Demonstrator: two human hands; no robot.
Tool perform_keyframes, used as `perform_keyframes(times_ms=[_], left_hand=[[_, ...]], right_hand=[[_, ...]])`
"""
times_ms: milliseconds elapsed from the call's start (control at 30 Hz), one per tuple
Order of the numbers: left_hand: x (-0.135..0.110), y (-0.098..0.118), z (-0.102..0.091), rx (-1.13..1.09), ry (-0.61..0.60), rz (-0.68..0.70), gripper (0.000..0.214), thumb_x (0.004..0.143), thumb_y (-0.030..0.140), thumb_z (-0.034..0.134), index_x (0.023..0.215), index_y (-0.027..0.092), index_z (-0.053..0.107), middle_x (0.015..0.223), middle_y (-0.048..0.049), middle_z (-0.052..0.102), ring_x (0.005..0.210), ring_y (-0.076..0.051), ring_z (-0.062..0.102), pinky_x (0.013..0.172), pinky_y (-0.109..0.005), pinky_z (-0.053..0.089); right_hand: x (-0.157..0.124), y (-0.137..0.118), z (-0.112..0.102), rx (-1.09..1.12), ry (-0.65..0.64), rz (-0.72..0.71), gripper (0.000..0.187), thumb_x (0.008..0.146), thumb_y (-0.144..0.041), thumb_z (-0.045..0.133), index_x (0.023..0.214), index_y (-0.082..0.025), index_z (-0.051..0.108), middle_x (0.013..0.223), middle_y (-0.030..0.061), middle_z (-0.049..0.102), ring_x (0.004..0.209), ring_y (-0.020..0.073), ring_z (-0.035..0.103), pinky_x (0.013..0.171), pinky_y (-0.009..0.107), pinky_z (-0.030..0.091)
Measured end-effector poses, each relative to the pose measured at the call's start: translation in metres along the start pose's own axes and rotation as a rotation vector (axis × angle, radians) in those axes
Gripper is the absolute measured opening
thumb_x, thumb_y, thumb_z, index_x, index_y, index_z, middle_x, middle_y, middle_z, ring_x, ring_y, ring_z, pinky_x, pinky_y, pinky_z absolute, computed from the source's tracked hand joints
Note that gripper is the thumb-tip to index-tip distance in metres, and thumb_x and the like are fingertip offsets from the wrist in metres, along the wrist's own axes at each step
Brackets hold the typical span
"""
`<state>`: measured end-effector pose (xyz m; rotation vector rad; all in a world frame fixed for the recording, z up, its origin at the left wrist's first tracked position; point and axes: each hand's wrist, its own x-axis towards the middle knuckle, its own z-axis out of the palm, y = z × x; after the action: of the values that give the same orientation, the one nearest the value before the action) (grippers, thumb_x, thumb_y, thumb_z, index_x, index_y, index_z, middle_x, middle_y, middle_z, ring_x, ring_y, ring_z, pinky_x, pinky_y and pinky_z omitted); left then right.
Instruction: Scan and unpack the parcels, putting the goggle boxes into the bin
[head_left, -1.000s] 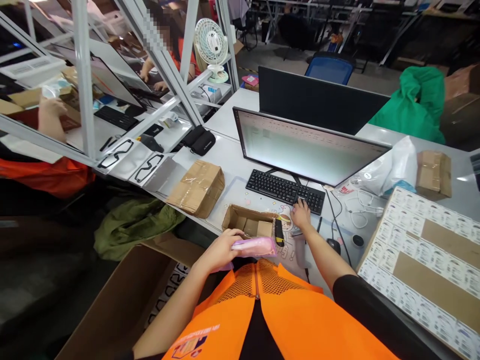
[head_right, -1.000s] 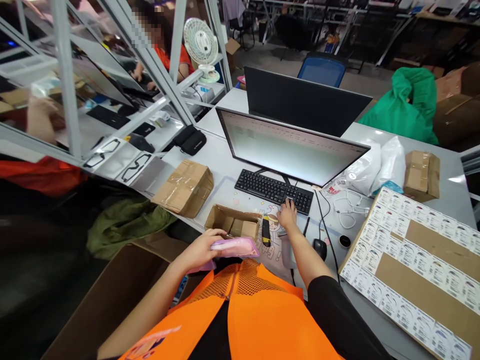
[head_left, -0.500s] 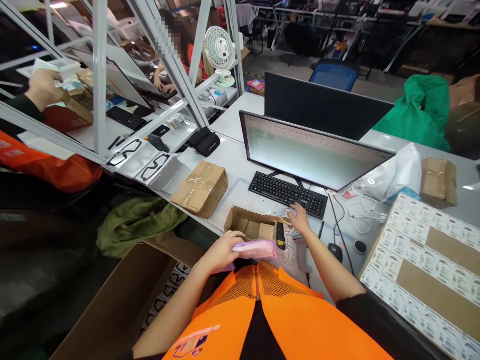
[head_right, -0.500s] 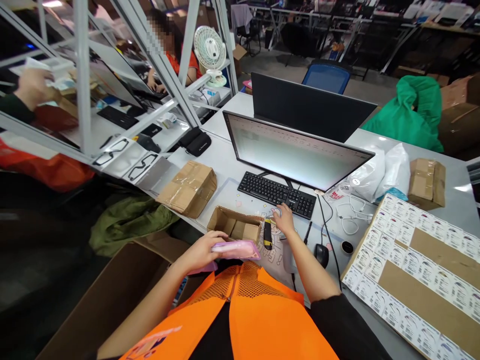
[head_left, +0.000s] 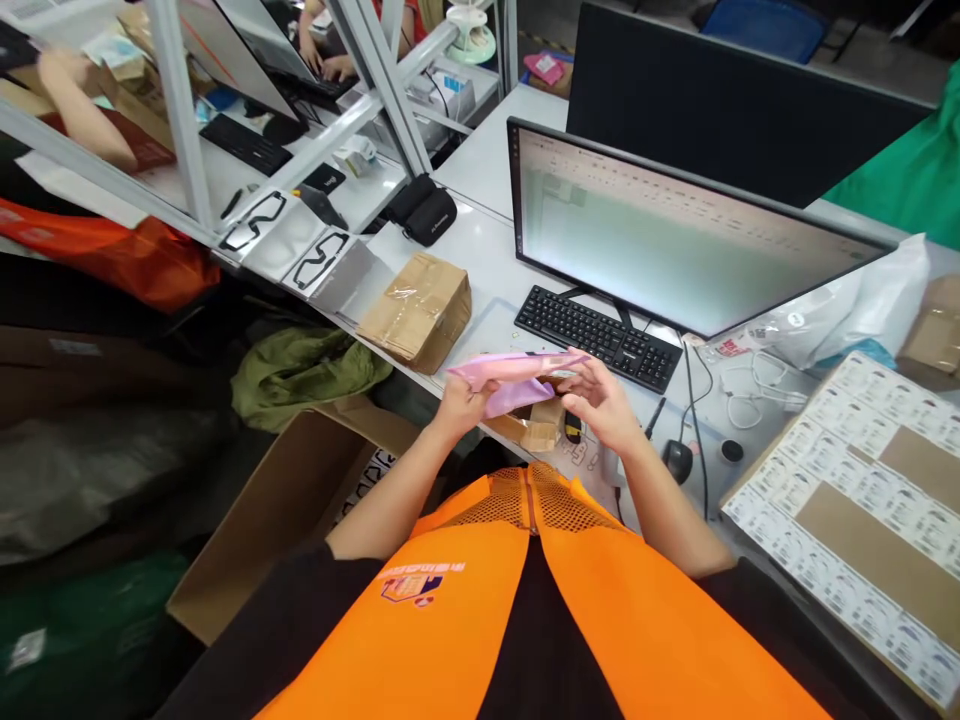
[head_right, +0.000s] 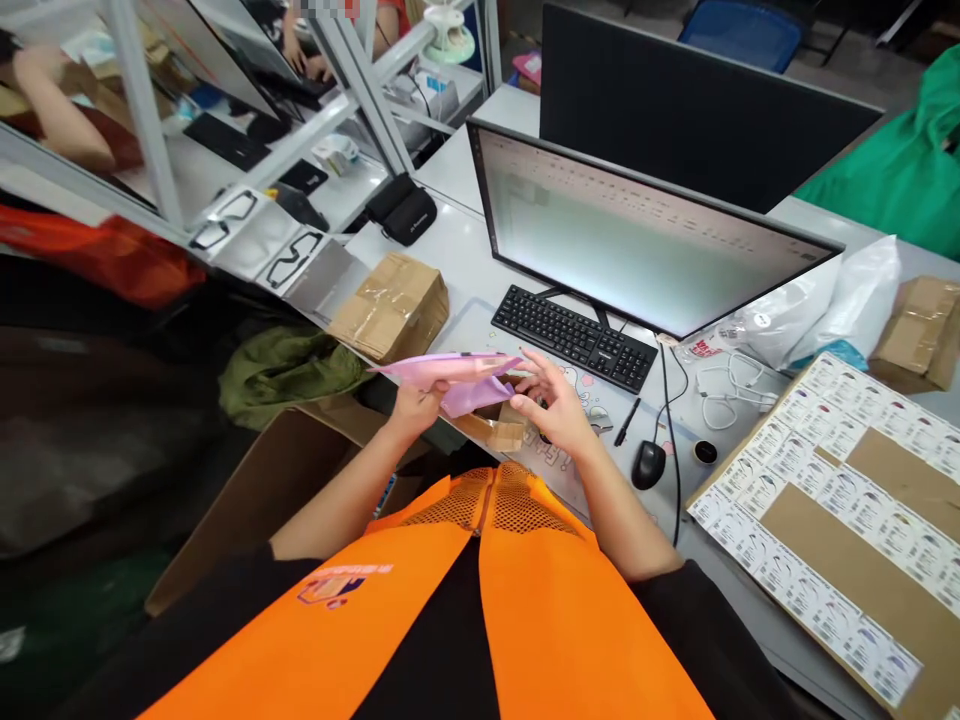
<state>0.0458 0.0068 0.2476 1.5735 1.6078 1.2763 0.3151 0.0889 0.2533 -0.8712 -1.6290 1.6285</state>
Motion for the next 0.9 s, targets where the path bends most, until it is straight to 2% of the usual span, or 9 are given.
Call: perform_keyframes(times_ms=[67, 133, 233, 333, 433, 500, 567, 700, 900], left_hand=[[0.001, -0.003, 0.01, 0.016, -0.074, -0.009, 0.075, 0.101, 0.081, 0.055, 0.129, 0.016, 0.08, 0.122, -0.0172, 0.081, 0.121, -0.033, 0.076, 0.112, -0.048, 0.058], [-0.002, -0.009, 0.012, 0.062, -0.121, -0.033, 0.085, 0.095, 0.087, 0.059, 0.136, 0.013, 0.075, 0.122, -0.0183, 0.079, 0.117, -0.034, 0.076, 0.107, -0.047, 0.06], [-0.014, -0.02, -0.001, 0.162, -0.141, -0.063, 0.09, 0.096, 0.087, 0.057, 0.148, 0.014, 0.064, 0.124, -0.0178, 0.078, 0.116, -0.033, 0.075, 0.105, -0.047, 0.059], [-0.03, -0.029, -0.021, 0.355, -0.187, -0.086, 0.069, 0.105, 0.073, 0.055, 0.15, 0.021, 0.063, 0.138, -0.0163, 0.074, 0.134, -0.035, 0.066, 0.121, -0.056, 0.048], [-0.047, -0.036, -0.032, 0.544, -0.336, -0.136, 0.054, 0.099, 0.055, 0.075, 0.144, 0.027, 0.07, 0.167, -0.015, 0.055, 0.157, -0.043, 0.044, 0.128, -0.069, 0.038], [-0.058, -0.04, -0.033, 0.583, -0.414, -0.144, 0.047, 0.094, 0.04, 0.083, 0.137, 0.026, 0.074, 0.178, -0.0144, 0.04, 0.162, -0.046, 0.035, 0.128, -0.072, 0.038], [-0.068, -0.044, -0.031, 0.561, -0.433, -0.106, 0.025, 0.097, 0.029, 0.077, 0.122, 0.022, 0.077, 0.18, -0.015, 0.035, 0.163, -0.044, 0.035, 0.128, -0.069, 0.039], [-0.082, -0.048, -0.026, 0.455, -0.388, -0.047, 0.014, 0.106, 0.024, 0.059, 0.105, 0.019, 0.072, 0.176, -0.0177, 0.04, 0.161, -0.036, 0.041, 0.129, -0.063, 0.042], [-0.09, -0.046, -0.021, 0.362, -0.349, -0.034, 0.015, 0.108, 0.023, 0.056, 0.102, 0.02, 0.07, 0.175, -0.0173, 0.042, 0.161, -0.031, 0.045, 0.131, -0.054, 0.043]], right_hand=[[0.006, -0.003, 0.009, -0.054, -0.071, 0.052, 0.074, 0.088, -0.066, 0.086, 0.146, -0.023, 0.068, 0.11, 0.0087, 0.081, 0.084, 0.0217, 0.073, 0.078, 0.037, 0.063], [0.008, 0.001, 0.014, -0.11, -0.102, 0.131, 0.059, 0.089, -0.071, 0.082, 0.116, -0.018, 0.079, 0.087, 0.0068, 0.079, 0.071, 0.021, 0.071, 0.068, 0.035, 0.062], [0.007, 0.013, 0.012, -0.107, -0.005, 0.247, 0.064, 0.084, -0.082, 0.077, 0.082, -0.018, 0.075, 0.068, 0.0068, 0.074, 0.059, 0.0216, 0.069, 0.059, 0.035, 0.06], [0.003, 0.026, -0.002, -0.041, 0.258, 0.274, 0.067, 0.079, -0.085, 0.079, 0.082, -0.019, 0.071, 0.063, 0.0067, 0.071, 0.053, 0.0222, 0.067, 0.054, 0.037, 0.061], [0.0, 0.034, -0.021, 0.012, 0.493, 0.218, 0.063, 0.08, -0.078, 0.083, 0.095, -0.018, 0.069, 0.063, 0.0051, 0.071, 0.054, 0.0251, 0.07, 0.052, 0.039, 0.062], [-0.001, 0.035, -0.031, 0.025, 0.577, 0.173, 0.061, 0.082, -0.073, 0.084, 0.101, -0.018, 0.068, 0.063, 0.0044, 0.07, 0.06, 0.028, 0.073, 0.053, 0.041, 0.064], [-0.004, 0.031, -0.035, 0.024, 0.615, 0.135, 0.058, 0.083, -0.071, 0.084, 0.103, -0.018, 0.068, 0.064, 0.0041, 0.07, 0.062, 0.029, 0.075, 0.055, 0.043, 0.065], [-0.017, 0.016, -0.021, 0.014, 0.596, 0.123, 0.054, 0.087, -0.071, 0.082, 0.093, -0.02, 0.068, 0.067, 0.0062, 0.073, 0.059, 0.0265, 0.073, 0.056, 0.042, 0.066], [-0.039, 0.01, 0.022, -0.148, 0.257, 0.159, 0.046, 0.101, -0.068, 0.066, 0.09, -0.024, 0.075, 0.08, 0.0088, 0.078, 0.072, 0.0273, 0.076, 0.075, 0.046, 0.069]])
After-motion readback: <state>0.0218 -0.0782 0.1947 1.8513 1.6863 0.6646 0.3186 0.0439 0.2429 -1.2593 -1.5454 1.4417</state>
